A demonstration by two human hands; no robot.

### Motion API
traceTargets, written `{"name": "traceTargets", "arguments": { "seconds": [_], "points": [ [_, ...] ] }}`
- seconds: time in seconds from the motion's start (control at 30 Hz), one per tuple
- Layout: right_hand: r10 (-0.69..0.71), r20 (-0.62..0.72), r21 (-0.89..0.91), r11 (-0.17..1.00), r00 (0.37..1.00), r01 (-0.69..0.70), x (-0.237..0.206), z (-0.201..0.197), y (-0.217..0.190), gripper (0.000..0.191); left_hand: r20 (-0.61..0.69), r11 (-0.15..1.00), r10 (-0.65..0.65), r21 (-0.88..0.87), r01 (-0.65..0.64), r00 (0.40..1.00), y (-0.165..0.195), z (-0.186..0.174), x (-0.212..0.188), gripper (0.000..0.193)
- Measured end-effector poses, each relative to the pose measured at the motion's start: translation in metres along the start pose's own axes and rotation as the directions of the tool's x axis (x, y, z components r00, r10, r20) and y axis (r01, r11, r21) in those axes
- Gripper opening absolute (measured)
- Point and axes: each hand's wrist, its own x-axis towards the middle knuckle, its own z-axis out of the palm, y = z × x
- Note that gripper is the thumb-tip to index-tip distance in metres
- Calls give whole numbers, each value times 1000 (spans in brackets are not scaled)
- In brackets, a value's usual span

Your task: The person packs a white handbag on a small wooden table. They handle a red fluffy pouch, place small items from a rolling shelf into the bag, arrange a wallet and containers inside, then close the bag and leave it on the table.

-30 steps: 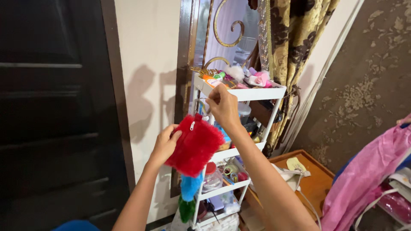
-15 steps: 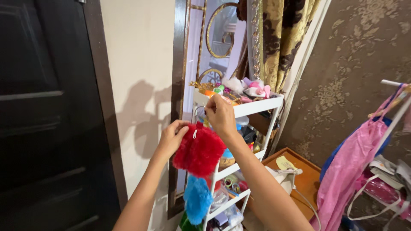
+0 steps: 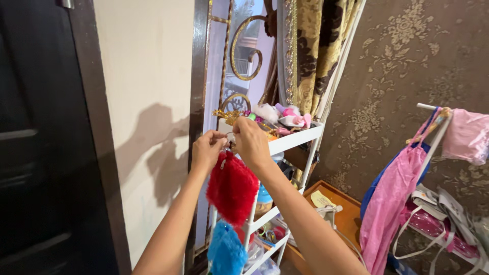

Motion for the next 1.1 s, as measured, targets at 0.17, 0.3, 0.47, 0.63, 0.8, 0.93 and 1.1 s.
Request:
{"name": "traceTargets", "arguments": {
  "seconds": [0.17,0.3,0.47,0.63,0.8,0.93,1.1],
  "points": [
    [-102,111,-275,953,989,129,4,4,10,12,4,996,-85,-33,85,996,-9,9,8,11],
    [-125,61,-215,967,990,136,2,-5,14,9,-24,998,-38,51,39,999,-14,12,9,11],
    [144,-48,18,990,988,-143,-4,-36,17,12,-28,997,30,68,-28,999,-22,15,11,13],
    [391,-36,300,882,920,-363,-27,-59,17,28,-24,997,37,65,-35,999,-36,27,18,14],
    [488,26,423,786,873,-452,-46,-69,27,40,-20,999,-21,34,21,1000,-47,31,16,14],
    [523,61,524,708,850,-474,-54,-68,34,44,-35,993,-122,-10,121,992,-50,31,9,15],
    [511,64,525,713,857,-465,-57,-70,40,46,-64,995,-51,79,56,997,-50,30,5,20]
  ]
}}
